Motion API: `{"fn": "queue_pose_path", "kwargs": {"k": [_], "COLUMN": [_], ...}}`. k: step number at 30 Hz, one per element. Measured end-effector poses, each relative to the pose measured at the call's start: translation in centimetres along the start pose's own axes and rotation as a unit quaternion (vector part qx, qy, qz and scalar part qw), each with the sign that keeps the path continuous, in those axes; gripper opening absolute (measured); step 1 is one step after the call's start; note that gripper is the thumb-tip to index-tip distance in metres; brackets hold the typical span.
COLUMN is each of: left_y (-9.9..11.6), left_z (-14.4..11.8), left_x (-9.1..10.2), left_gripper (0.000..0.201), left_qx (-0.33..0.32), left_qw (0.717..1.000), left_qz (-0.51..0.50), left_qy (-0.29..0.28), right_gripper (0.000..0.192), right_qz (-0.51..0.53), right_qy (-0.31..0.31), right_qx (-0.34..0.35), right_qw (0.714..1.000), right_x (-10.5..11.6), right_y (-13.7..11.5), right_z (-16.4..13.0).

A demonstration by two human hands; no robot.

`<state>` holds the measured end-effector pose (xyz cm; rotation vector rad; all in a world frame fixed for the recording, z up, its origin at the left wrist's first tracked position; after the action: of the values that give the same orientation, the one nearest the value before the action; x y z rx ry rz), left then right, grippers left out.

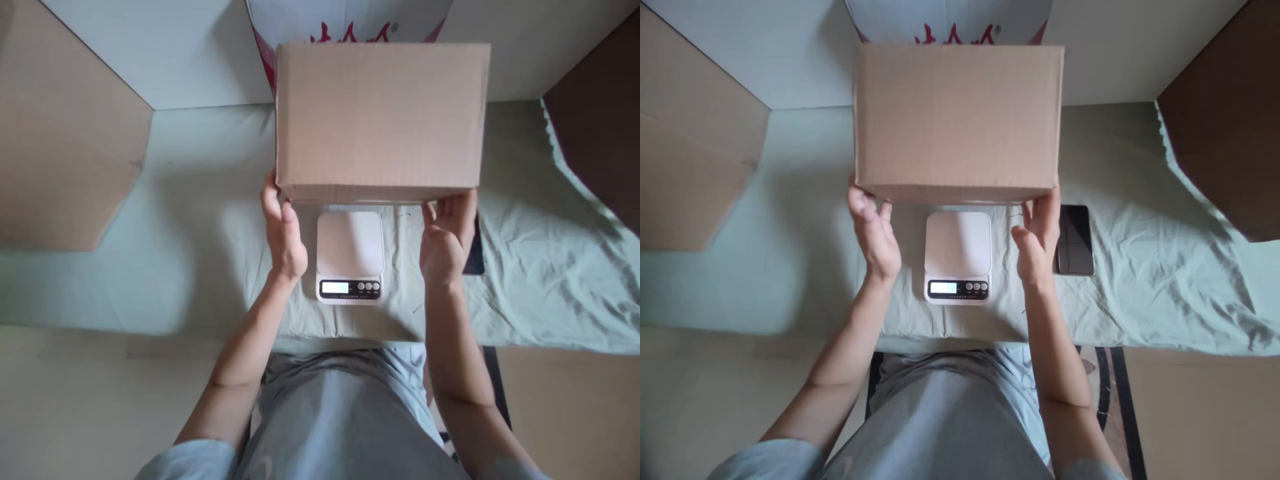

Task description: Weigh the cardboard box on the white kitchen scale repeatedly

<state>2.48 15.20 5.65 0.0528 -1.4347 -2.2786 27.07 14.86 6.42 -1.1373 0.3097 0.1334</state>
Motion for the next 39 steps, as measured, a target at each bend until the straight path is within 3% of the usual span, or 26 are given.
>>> {"fn": "queue_pose_path", "kwargs": {"k": [6, 14, 19, 26, 33, 39], "left_y": [-4.2, -7.0, -8.4, -9.8, -9.7, -9.6], "left_z": [0.4, -0.7, -0.7, -1.1, -0.9, -1.2], "left_x": [-1.6, -1.9, -1.9, -1.5, -1.5, -1.9], "left_gripper": [0.063, 0.066, 0.077, 0.079, 0.076, 0.068], "left_qx": [0.049, 0.091, 0.069, 0.118, 0.099, 0.109], "left_qw": [0.997, 0.992, 0.992, 0.990, 0.992, 0.990], "left_qz": [0.049, 0.082, 0.105, 0.075, 0.075, 0.070], "left_qy": [-0.017, -0.040, -0.021, 0.009, -0.002, -0.057], "right_gripper": [0.067, 0.063, 0.077, 0.078, 0.074, 0.059], "right_qz": [-0.021, -0.030, -0.043, -0.061, -0.073, -0.128], "right_qy": [-0.020, -0.032, 0.032, 0.114, 0.093, 0.000], "right_qx": [-0.061, -0.082, -0.073, -0.074, -0.049, -0.077], "right_qw": [0.998, 0.996, 0.996, 0.989, 0.992, 0.989], "right_x": [1.4, 1.6, 3.3, 4.7, 4.3, 3.2], "right_y": [4.9, 6.0, 7.6, 9.2, 8.8, 8.1], "right_z": [1.1, 0.2, -0.4, -0.8, -0.9, -0.7]}}
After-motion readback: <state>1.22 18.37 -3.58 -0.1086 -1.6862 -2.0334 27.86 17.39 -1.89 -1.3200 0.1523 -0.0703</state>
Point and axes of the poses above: each hand's wrist, its own z-axis towards the middle knuckle, its own x-axis out of the back of the hand, y = z × x, the point moved 3 cm from there along z, towards the middle knuckle, and after that the axes turned 14 degrees about z, right-handed, at the moved point
